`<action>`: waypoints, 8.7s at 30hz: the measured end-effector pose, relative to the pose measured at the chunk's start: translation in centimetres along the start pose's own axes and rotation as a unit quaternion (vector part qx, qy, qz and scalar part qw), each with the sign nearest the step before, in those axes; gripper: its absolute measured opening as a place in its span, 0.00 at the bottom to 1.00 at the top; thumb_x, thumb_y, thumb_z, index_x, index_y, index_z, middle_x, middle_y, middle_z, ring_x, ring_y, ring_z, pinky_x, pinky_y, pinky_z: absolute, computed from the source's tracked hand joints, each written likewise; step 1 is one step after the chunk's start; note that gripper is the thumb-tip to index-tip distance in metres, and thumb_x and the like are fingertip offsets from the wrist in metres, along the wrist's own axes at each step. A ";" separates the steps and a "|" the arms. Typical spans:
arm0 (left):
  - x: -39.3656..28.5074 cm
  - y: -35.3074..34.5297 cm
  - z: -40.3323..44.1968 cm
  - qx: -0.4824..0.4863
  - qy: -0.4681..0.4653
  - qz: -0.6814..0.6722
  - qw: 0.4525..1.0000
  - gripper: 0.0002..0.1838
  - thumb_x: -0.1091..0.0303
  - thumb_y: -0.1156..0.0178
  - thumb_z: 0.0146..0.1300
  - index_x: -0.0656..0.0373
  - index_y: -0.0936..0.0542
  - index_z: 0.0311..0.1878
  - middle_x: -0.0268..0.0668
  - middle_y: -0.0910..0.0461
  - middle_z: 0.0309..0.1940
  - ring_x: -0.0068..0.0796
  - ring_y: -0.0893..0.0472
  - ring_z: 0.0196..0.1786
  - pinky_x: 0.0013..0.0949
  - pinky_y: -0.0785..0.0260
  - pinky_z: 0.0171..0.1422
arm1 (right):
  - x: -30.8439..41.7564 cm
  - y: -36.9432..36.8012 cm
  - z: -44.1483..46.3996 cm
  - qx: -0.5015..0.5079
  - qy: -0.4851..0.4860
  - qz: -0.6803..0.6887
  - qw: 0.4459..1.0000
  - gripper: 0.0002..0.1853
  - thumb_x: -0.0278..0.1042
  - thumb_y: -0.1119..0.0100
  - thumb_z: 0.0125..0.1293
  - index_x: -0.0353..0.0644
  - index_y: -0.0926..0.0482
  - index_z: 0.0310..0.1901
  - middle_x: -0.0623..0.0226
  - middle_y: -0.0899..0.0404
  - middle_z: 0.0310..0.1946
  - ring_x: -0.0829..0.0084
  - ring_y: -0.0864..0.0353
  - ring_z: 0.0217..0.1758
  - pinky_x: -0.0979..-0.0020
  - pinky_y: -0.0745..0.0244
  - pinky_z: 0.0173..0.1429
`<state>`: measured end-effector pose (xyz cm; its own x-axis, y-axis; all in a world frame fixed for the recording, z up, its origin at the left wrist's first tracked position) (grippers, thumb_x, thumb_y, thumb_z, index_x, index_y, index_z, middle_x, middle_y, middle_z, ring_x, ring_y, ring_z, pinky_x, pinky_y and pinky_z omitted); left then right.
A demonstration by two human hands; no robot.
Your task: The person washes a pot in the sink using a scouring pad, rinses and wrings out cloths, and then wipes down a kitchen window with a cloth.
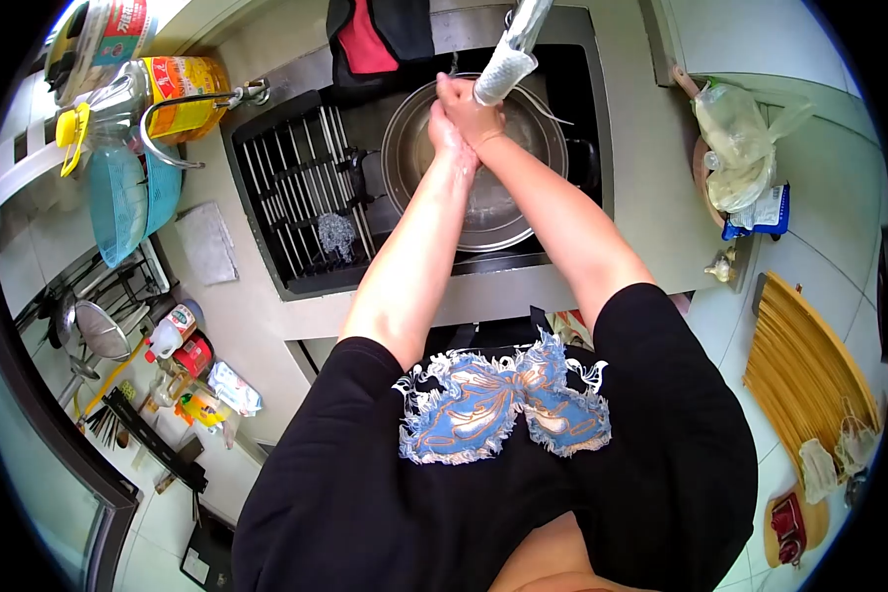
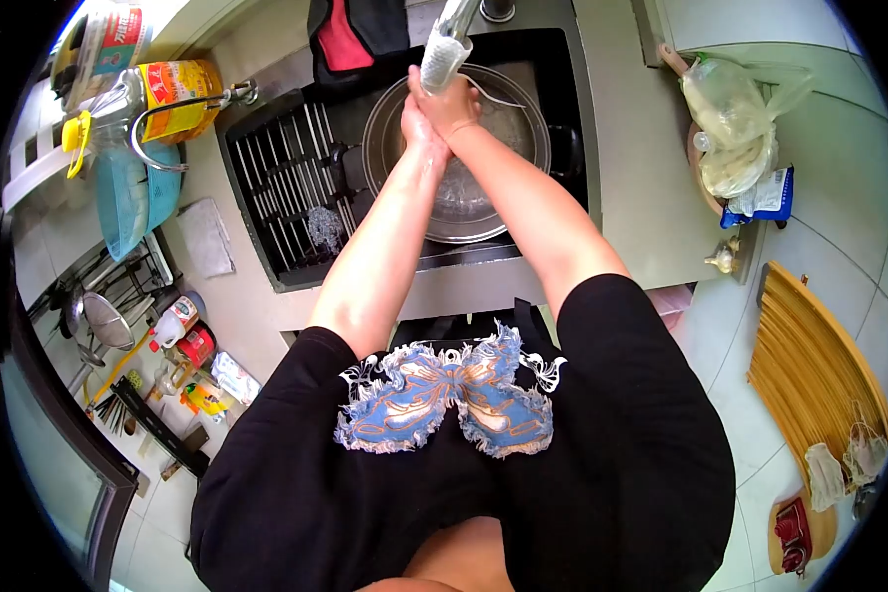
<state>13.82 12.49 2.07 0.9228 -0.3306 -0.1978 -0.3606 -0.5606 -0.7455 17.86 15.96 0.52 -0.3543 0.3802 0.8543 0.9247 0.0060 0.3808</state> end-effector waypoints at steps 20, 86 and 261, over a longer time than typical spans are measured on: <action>-2.3 4.9 4.9 0.226 0.237 -0.073 0.942 0.26 0.46 0.58 0.78 0.62 0.25 0.40 0.40 0.25 0.22 0.39 0.24 0.24 0.42 0.25 0.33 | -1.1 0.8 -9.7 0.013 -0.158 0.687 0.709 0.20 0.16 0.51 0.66 0.33 0.25 0.60 0.51 0.22 0.55 0.59 0.23 0.62 0.65 0.28 0.66; -13.7 6.0 -11.6 -0.209 -0.147 0.675 0.693 0.11 0.70 0.44 0.61 0.70 0.19 0.30 0.49 0.17 0.23 0.40 0.17 0.18 0.39 0.22 0.21 | -4.7 17.3 -5.7 -0.047 -0.054 -0.164 0.984 0.16 0.32 0.53 0.68 0.46 0.13 0.45 0.55 0.13 0.39 0.55 0.13 0.41 0.58 0.21 0.51; -7.7 25.4 -31.1 -0.261 -0.393 0.726 0.501 0.40 0.78 0.39 0.51 0.36 0.28 0.70 0.31 0.39 0.77 0.47 0.47 0.81 0.60 0.61 0.81 | -0.8 13.1 -23.7 0.337 0.101 -0.311 0.883 0.12 0.26 0.48 0.67 0.38 0.19 0.49 0.56 0.16 0.35 0.64 0.14 0.36 0.65 0.21 0.47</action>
<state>-6.70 -22.82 4.50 -0.6683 -0.3915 -0.6326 -0.5263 -0.3521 0.7740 26.91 -6.20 13.20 -0.7783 -0.0625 0.6248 0.3910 0.7304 0.5601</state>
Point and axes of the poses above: each hand's wrist, its own z-axis towards the middle knuckle, its own y-axis out of the back of the hand, x = y × z, the point moved 2 cm from there along z, towards the middle knuckle
